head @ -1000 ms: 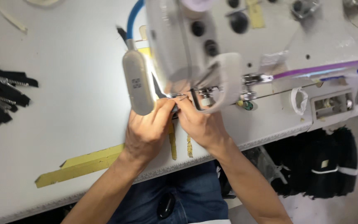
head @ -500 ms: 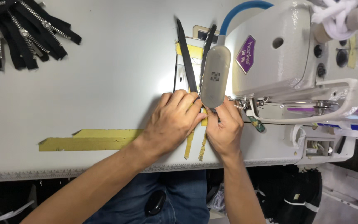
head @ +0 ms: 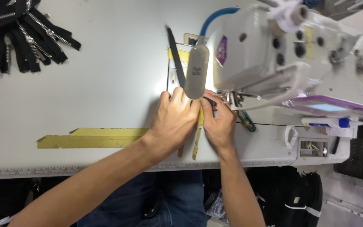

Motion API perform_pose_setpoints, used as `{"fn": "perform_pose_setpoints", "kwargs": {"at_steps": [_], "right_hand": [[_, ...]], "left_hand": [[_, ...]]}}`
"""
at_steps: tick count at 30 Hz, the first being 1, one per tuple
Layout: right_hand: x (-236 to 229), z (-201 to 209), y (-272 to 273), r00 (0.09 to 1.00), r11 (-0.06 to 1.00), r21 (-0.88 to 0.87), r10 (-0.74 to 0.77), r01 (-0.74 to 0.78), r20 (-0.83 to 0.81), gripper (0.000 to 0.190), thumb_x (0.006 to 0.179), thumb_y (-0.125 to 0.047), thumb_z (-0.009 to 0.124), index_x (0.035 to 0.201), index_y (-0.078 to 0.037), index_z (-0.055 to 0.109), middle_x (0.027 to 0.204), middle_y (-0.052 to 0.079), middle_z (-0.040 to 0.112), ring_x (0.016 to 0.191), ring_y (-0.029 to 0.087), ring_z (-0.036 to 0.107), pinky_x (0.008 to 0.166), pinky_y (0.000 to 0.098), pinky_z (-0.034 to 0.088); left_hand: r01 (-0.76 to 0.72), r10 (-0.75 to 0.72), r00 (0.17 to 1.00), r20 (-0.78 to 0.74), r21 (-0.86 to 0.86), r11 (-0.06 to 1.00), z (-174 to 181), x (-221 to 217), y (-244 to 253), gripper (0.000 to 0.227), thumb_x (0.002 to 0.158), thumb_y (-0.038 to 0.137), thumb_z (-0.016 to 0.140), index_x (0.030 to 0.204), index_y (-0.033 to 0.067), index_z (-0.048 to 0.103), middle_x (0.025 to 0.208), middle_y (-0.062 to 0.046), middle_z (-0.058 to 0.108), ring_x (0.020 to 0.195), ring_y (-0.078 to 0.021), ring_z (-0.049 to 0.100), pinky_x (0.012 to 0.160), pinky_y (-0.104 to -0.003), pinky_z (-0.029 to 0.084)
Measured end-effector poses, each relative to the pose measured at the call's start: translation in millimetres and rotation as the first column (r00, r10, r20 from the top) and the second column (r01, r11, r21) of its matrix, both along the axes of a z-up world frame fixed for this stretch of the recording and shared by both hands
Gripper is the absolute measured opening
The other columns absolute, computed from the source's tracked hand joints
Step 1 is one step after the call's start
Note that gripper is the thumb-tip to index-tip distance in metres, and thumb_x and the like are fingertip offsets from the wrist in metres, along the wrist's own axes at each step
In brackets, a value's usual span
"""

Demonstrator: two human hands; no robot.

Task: The person aligns a black zipper with a strip of black fabric on a sewing machine table and sews them together. They repeat this process with multiple zipper and fabric pieces, occasionally measuring the fabric against a ruler before sewing.

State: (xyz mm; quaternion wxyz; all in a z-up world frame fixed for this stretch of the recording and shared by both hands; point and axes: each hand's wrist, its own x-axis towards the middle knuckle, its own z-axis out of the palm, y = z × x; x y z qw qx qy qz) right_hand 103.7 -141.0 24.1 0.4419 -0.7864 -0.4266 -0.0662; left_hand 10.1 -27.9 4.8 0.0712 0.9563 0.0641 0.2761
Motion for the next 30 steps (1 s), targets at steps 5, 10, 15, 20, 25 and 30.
{"fn": "perform_pose_setpoints", "kwargs": {"at_steps": [5, 10, 15, 20, 25, 30], "right_hand": [[1, -2, -6, 0.995, 0.998, 0.012, -0.057, 0.058, -0.085, 0.011, 0.099, -0.009, 0.071, 0.104, -0.003, 0.079, 0.097, 0.016, 0.078, 0.094, 0.03, 0.076, 0.082, 0.0402, 0.056], [-2, 11, -6, 0.99, 0.997, 0.032, -0.072, 0.076, -0.122, 0.013, 0.1, -0.009, 0.068, 0.104, -0.005, 0.08, 0.099, 0.014, 0.08, 0.096, 0.028, 0.077, 0.081, 0.0401, 0.058], [-1, 8, -10, 0.991, 0.997, 0.027, -0.074, 0.078, -0.115, 0.016, 0.098, -0.01, 0.07, 0.109, -0.011, 0.081, 0.103, 0.008, 0.08, 0.098, 0.024, 0.076, 0.085, 0.0372, 0.059], [-1, 0, -13, 0.983, 0.996, 0.018, -0.083, 0.087, -0.162, 0.016, 0.098, -0.012, 0.07, 0.108, -0.01, 0.082, 0.103, 0.008, 0.081, 0.096, 0.022, 0.077, 0.085, 0.0349, 0.059], [-10, 12, -2, 0.961, 0.992, -0.033, -0.125, 0.121, -0.245, 0.016, 0.099, -0.012, 0.068, 0.108, -0.009, 0.082, 0.102, 0.008, 0.081, 0.095, 0.023, 0.077, 0.086, 0.0377, 0.059], [-29, -6, 11, 0.968, 0.981, -0.068, -0.168, 0.184, 0.187, 0.019, 0.084, 0.001, 0.073, 0.101, -0.005, 0.077, 0.094, 0.006, 0.07, 0.091, 0.028, 0.069, 0.083, 0.0392, 0.055]], "left_hand": [[-0.061, 0.072, 0.984, -0.161, 0.072, 0.996, 12, 15, -13, 0.007, 0.079, 0.007, 0.07, 0.086, 0.0071, 0.071, 0.074, -0.008, 0.058, 0.077, -0.0287, 0.056, 0.066, -0.045, 0.041], [-0.062, 0.09, 0.952, -0.294, 0.103, 0.993, 17, 21, -13, 0.019, 0.073, 0.004, 0.074, 0.09, 0.009, 0.069, 0.078, -0.005, 0.061, 0.076, -0.0283, 0.059, 0.063, -0.042, 0.041], [-0.077, -0.044, 0.947, -0.317, -0.359, 0.93, 32, 9, 8, 0.015, 0.093, 0.012, 0.065, 0.106, 0.0069, 0.063, 0.083, -0.016, 0.062, 0.078, -0.0419, 0.067, 0.065, -0.047, 0.054], [-0.122, -0.006, 0.971, -0.238, -0.518, 0.847, 14, 11, 18, 0.018, 0.102, 0.023, 0.056, 0.099, 0.0063, 0.061, 0.08, -0.019, 0.064, 0.076, -0.0453, 0.069, 0.067, -0.05, 0.055], [-0.181, 0.085, 0.98, -0.178, -0.634, 0.752, 12, 12, 23, 0.022, 0.097, 0.025, 0.056, 0.097, 0.0031, 0.057, 0.076, -0.023, 0.061, 0.073, -0.0473, 0.069, 0.062, -0.052, 0.055], [-0.044, -0.122, 0.984, -0.131, -0.84, 0.54, 18, 13, 48, 0.026, 0.095, 0.029, 0.064, 0.104, 0.0048, 0.063, 0.089, -0.023, 0.068, 0.091, -0.0489, 0.07, 0.078, -0.058, 0.056]]}}
